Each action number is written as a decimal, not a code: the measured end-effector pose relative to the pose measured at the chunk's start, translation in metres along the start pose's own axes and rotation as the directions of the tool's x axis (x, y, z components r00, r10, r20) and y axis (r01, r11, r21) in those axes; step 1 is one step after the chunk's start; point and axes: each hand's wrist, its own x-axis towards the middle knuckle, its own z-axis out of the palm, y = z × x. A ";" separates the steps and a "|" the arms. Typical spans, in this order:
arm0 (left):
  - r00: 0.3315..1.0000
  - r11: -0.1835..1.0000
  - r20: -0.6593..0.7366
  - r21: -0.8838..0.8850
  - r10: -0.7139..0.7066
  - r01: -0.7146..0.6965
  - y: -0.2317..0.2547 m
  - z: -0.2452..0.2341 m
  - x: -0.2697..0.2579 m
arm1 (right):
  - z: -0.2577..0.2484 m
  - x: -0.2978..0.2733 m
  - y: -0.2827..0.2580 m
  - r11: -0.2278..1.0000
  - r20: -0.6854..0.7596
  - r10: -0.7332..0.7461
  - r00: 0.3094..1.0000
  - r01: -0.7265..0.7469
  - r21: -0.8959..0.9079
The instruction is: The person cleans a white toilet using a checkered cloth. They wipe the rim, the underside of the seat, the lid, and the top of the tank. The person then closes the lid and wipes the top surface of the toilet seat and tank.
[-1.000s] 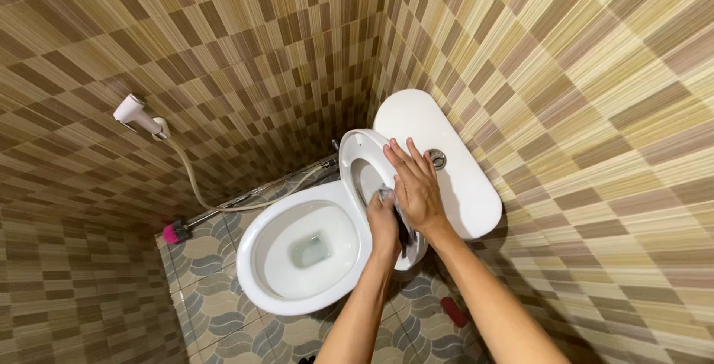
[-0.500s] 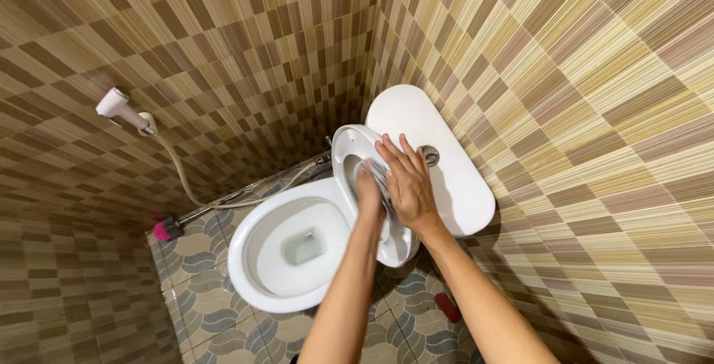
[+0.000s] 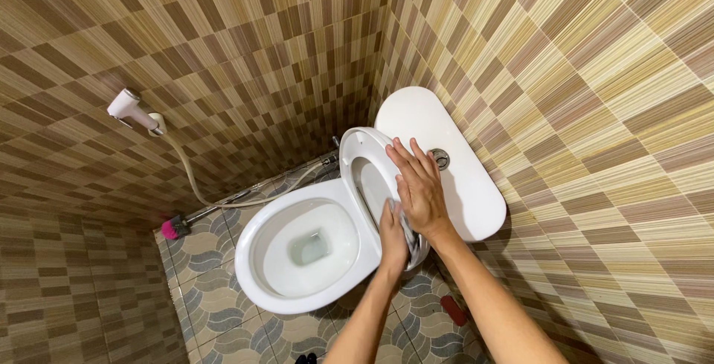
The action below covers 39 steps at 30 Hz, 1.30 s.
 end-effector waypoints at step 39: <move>0.991 0.878 -0.021 0.463 -0.129 0.124 0.042 -0.075 -0.019 | -0.002 -0.003 -0.006 1.000 -0.041 -0.013 0.999 0.013 0.000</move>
